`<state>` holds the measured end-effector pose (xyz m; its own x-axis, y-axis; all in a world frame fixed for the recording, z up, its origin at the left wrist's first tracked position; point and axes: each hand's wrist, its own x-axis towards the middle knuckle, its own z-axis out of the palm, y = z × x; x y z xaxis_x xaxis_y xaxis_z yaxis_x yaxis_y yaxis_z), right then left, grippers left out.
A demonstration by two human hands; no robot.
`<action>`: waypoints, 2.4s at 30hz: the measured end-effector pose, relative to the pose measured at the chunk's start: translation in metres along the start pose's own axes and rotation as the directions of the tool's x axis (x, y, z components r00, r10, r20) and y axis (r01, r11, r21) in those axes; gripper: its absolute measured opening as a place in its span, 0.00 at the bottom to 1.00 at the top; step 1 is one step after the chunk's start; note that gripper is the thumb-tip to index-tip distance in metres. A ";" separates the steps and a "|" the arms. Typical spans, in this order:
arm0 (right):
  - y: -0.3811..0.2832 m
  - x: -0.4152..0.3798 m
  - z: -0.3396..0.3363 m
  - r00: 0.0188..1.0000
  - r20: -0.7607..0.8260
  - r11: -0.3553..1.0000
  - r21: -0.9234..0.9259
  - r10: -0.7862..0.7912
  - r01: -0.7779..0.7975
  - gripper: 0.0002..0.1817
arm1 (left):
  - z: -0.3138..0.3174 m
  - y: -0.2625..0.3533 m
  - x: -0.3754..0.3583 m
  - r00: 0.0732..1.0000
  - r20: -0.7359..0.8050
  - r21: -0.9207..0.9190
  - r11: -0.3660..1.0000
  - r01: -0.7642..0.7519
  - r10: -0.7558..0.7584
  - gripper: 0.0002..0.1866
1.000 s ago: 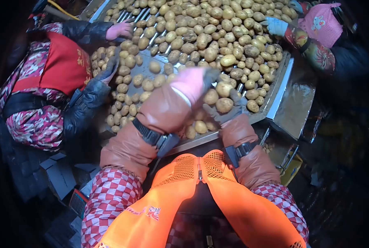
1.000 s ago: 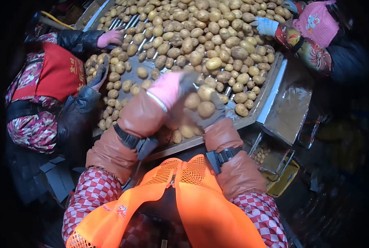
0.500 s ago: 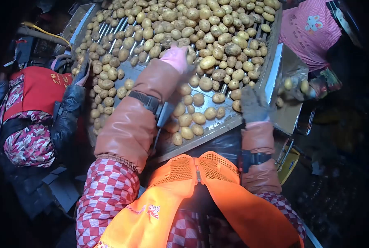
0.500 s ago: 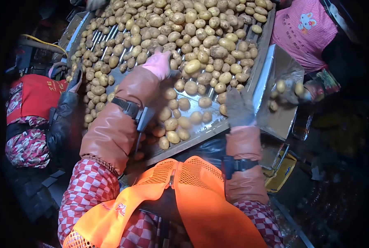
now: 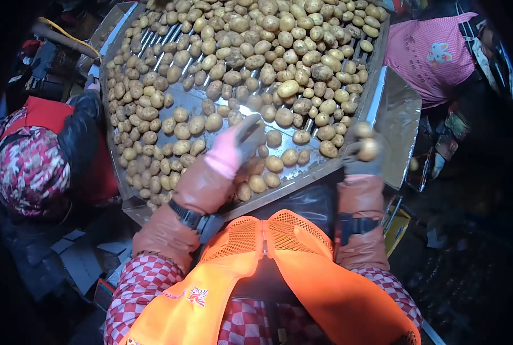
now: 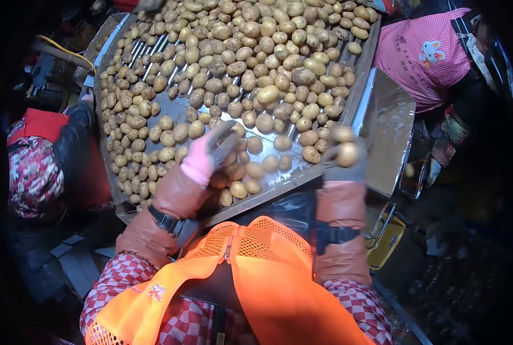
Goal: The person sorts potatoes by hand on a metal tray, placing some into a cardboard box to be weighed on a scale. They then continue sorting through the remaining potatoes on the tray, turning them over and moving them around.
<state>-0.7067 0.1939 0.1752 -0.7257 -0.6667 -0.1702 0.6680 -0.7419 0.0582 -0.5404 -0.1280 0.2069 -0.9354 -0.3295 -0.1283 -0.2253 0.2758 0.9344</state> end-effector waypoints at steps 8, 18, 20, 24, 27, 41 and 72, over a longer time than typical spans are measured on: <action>-0.026 0.046 -0.008 0.789 -0.132 0.538 -0.797 -0.600 0.275 0.27 | -0.039 -0.077 -0.057 0.984 -0.016 0.839 0.538 -0.082 0.176 0.38; 0.035 0.195 0.027 0.950 0.196 -0.889 -0.437 -0.242 -0.136 0.41 | -0.054 -0.089 -0.036 0.961 -0.067 0.836 0.542 -0.093 0.268 0.33; 0.045 0.177 0.039 0.951 0.227 -0.867 -0.492 -0.212 -0.076 0.40 | -0.050 -0.096 -0.025 0.955 -0.167 0.781 0.624 -0.023 0.245 0.29; 0.082 0.148 0.020 0.994 -0.046 -0.127 -0.990 -0.097 -0.058 0.31 | -0.042 -0.051 -0.008 0.919 -0.223 0.427 0.880 -0.208 0.326 0.24; 0.124 0.129 0.031 0.998 0.038 -0.130 -0.990 0.058 0.045 0.35 | -0.024 0.019 0.014 0.944 -0.221 0.327 0.931 -0.164 0.244 0.24; 0.196 0.087 0.041 0.938 -0.093 0.168 -0.973 0.335 -0.157 0.36 | -0.024 0.010 0.040 0.950 0.076 0.274 0.922 0.272 -0.303 0.30; 0.055 -0.018 -0.002 0.954 -0.097 0.930 -0.212 0.285 -0.299 0.22 | -0.110 -0.135 -0.088 0.946 -0.304 0.828 0.522 0.206 0.109 0.36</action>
<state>-0.6563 0.1652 0.1793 -0.4859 -0.8402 -0.2409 0.8736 -0.4755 -0.1037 -0.3977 -0.2358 0.1291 -0.8272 -0.5560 0.0814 -0.5354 0.8238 0.1862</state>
